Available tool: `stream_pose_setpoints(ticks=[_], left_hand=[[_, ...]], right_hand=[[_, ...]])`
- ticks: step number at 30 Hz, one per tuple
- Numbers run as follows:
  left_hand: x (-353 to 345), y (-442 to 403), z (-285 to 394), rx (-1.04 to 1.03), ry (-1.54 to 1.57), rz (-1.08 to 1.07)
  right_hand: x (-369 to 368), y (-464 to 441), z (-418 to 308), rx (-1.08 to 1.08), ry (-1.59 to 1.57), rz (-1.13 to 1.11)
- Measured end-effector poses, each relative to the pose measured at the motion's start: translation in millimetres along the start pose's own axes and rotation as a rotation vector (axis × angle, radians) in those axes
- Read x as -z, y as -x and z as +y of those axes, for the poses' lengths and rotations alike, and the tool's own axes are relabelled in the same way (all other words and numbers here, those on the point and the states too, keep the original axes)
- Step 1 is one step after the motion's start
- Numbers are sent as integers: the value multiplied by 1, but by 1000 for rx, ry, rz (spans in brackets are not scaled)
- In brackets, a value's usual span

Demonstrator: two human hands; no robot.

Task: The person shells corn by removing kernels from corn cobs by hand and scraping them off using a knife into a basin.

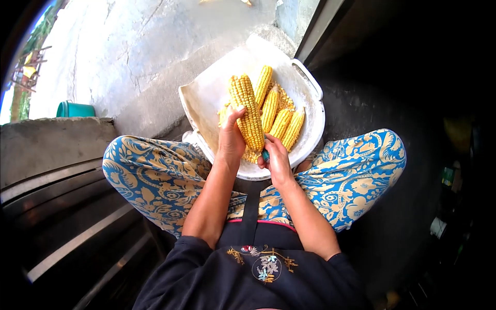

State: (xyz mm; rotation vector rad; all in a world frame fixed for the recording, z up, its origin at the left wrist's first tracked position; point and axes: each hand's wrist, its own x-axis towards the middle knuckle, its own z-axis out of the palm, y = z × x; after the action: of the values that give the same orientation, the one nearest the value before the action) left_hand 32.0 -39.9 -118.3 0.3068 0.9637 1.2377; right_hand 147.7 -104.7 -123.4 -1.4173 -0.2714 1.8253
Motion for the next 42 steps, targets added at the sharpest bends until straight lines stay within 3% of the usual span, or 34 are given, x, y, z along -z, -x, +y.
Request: stream_pose_setpoints(ticks=[7,12,42], left_hand=[[-2,2,0,-18,-44,-108],[-7,6,-6,87,-51,-25],[-14,6,0,31,-116,-108]], right_hand=[[1,-1,2,26,-66,-11],[-1,-1,2,24,-47,-7],[4,-3,9,13,7,-27]])
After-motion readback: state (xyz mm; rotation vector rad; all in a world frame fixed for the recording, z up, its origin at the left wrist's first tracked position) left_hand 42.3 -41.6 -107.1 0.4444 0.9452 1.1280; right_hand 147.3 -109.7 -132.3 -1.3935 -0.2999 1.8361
